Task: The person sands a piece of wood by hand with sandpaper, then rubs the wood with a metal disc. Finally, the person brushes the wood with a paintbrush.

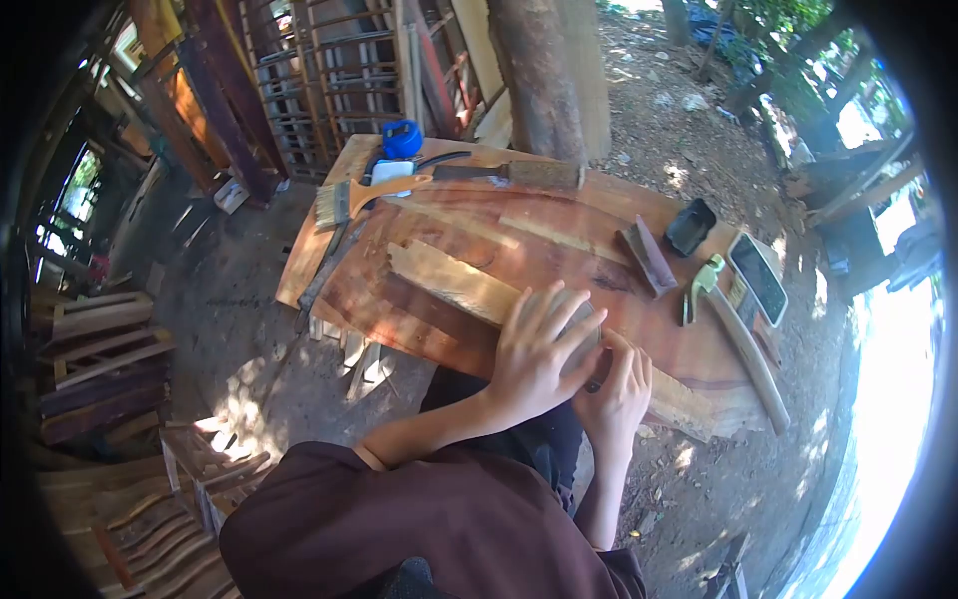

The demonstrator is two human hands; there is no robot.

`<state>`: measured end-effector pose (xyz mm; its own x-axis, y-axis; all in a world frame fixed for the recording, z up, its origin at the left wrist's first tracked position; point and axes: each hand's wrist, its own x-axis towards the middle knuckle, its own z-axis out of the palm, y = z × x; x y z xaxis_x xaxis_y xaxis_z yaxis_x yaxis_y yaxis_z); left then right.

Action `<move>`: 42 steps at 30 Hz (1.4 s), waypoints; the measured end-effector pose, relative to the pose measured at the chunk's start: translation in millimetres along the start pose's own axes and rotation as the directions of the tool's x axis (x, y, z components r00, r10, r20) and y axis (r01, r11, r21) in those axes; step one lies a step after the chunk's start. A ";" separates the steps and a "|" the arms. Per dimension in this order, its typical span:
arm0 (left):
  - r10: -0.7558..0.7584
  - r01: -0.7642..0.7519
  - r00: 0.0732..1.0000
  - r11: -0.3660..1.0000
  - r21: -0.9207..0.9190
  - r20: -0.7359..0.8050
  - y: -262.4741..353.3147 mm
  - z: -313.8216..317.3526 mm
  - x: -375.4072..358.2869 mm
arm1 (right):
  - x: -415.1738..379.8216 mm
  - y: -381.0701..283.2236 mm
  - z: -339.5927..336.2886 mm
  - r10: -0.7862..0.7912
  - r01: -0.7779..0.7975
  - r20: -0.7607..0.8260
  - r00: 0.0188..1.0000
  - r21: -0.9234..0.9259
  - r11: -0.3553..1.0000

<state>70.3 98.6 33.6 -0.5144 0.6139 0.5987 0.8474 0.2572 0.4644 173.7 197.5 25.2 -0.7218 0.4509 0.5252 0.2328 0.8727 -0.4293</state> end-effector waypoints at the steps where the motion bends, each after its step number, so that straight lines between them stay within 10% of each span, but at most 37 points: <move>1: 0.015 -0.015 1.000 1.000 -0.021 0.003 0.7 -0.6 1.6 | -1.1 4.8 0.7 0.002 -0.002 0.004 1.000 -0.013 1.000; 13: -0.278 0.336 0.933 0.899 0.281 -0.228 -92.5 -51.9 17.9 | 6.5 -6.0 -14.1 -0.050 0.050 0.003 0.999 0.059 0.997; 18: 0.018 -0.015 0.999 0.994 0.104 -0.032 -10.3 -14.7 10.4 | 6.2 -5.1 -15.3 -0.049 0.049 -0.017 0.999 0.001 0.999; 23: 0.029 -0.031 0.998 0.998 0.054 0.053 -30.3 -33.2 8.8 | 9.5 4.9 -11.5 -0.149 0.149 0.007 0.989 0.011 0.989; 31: -0.272 0.335 0.936 0.881 0.334 -0.223 -99.0 -60.9 7.3 | 32.4 14.2 -14.5 -0.215 0.198 0.100 0.972 0.157 0.968; 39: 0.187 -0.163 0.978 0.962 -0.221 0.089 7.5 18.5 2.6 | 16.3 -1.3 -17.4 -0.220 0.227 0.085 0.972 -0.081 0.970; 42: 0.150 -0.070 0.977 0.897 -0.436 0.151 -15.8 16.1 -3.7 | 16.4 -4.1 -26.1 -0.219 0.218 0.166 0.962 0.022 0.976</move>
<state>61.0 104.3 13.6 -0.3562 0.7508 0.5563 0.7392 -0.1378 0.6593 178.0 206.2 54.8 -0.8531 0.2114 0.4769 0.0553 0.9457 -0.3203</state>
